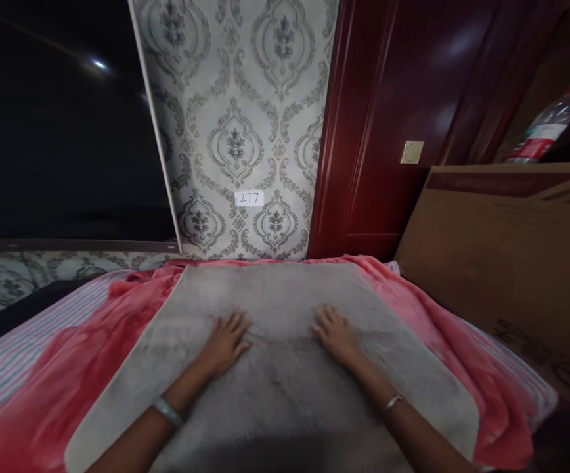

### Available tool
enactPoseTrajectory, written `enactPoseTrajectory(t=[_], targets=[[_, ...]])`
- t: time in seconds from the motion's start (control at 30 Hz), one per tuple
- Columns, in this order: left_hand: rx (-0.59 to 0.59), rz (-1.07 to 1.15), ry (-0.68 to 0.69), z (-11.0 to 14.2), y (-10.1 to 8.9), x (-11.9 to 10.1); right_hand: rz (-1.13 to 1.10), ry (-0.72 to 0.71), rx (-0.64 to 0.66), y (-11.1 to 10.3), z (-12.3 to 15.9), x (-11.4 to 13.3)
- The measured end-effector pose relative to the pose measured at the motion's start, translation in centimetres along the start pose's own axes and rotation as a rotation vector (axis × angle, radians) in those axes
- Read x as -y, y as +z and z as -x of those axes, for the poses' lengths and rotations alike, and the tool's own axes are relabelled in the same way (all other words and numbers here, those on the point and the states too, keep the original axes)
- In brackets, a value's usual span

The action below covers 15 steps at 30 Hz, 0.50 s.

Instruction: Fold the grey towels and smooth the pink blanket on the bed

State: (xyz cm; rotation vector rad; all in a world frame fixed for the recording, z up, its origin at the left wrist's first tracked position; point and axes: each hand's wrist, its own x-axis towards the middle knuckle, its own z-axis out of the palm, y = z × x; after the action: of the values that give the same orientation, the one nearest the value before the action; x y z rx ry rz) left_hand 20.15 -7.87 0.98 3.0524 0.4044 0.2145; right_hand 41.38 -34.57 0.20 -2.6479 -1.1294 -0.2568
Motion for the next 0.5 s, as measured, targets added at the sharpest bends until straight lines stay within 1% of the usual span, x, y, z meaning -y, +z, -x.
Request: enactPoseTrajectory(t=[0.03,0.1,0.13,0.17,0.2,0.27,0.33,0.43,0.5], targets=[[0.032,0.029,0.081,-1.1,0.6,-1.3,-0.055,-0.126,0.007,0.4,-0.6,2.2],[0.048,0.054,0.158,-3.0,1.4,-3.3,-0.119,-0.296,0.022,1.1,-1.6,5.3],[0.046,0.059,0.17,-3.7,1.6,-3.7,-0.135,-0.351,0.028,1.5,-2.0,6.2],[0.042,0.06,0.169,-4.3,1.7,-3.6,-0.142,-0.379,0.037,1.7,-2.4,6.6],[0.041,0.058,0.154,-4.8,1.7,-3.2,-0.142,-0.392,0.048,1.9,-2.9,6.5],[0.048,0.043,0.079,-5.6,1.2,-1.0,-0.118,-0.366,0.078,2.0,-3.9,5.1],[0.05,0.014,-0.051,-6.1,0.5,2.3,-0.074,-0.289,0.106,1.8,-5.1,2.6],[0.037,-0.025,-0.228,-6.2,-0.3,8.0,-0.009,-0.105,0.116,1.5,-6.8,-2.3],[-0.012,-0.03,-0.318,-6.0,-0.4,11.4,0.027,0.015,0.123,1.6,-7.7,-6.1]])
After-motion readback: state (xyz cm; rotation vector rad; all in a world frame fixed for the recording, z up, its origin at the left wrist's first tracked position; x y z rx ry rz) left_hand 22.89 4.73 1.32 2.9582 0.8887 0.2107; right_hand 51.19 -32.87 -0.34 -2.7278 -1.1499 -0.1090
